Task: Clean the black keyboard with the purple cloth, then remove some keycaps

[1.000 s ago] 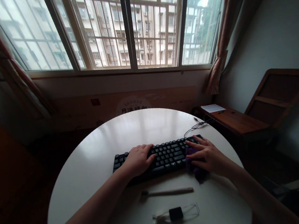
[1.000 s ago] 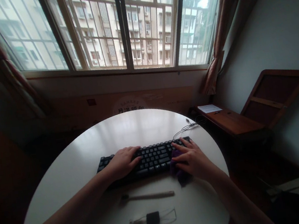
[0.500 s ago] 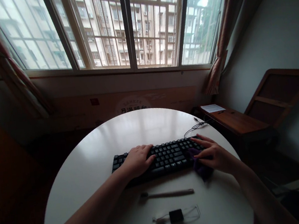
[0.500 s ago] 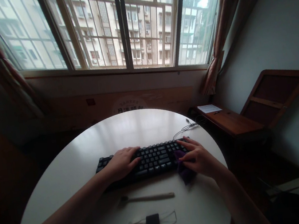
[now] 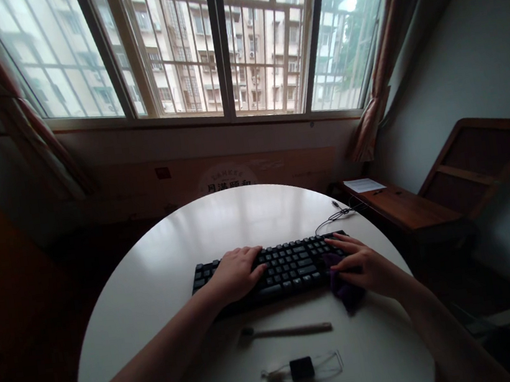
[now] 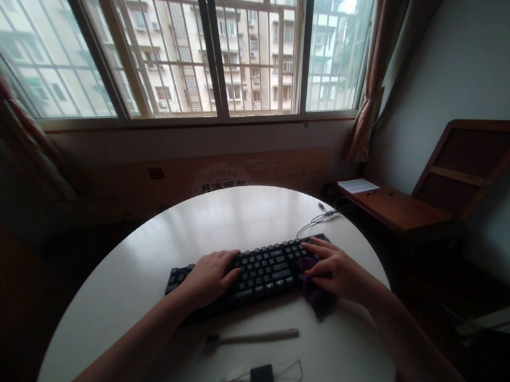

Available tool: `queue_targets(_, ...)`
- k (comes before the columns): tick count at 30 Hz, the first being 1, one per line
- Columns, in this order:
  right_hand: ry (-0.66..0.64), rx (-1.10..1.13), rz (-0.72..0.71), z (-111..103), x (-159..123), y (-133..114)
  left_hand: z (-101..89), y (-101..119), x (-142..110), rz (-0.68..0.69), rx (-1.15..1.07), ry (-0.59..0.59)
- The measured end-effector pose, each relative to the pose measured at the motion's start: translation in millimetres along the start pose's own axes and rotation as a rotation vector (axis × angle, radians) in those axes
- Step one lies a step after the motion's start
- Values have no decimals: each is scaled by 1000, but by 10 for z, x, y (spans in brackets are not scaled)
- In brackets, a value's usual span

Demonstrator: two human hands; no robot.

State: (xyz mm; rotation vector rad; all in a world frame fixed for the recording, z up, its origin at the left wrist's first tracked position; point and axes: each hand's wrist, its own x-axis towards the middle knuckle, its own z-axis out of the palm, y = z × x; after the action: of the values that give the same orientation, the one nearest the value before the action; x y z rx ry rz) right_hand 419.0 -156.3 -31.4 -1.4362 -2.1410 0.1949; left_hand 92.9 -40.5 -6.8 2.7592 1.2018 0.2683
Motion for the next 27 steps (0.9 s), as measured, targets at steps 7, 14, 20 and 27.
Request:
queue_targets(7, -22, 46, 14, -50, -35, -17, -10, 6, -6, 3, 16, 0)
queue_targets(14, 29, 79, 12, 34, 12, -4, 3, -14, -4, 1, 3, 6)
queue_targets(20, 36, 39, 7, -4, 10, -45, -11, -1, -7, 6, -2, 2)
queue_targets(27, 169, -50, 41, -59, -26, 13, -22, 0, -6, 3, 0, -9)
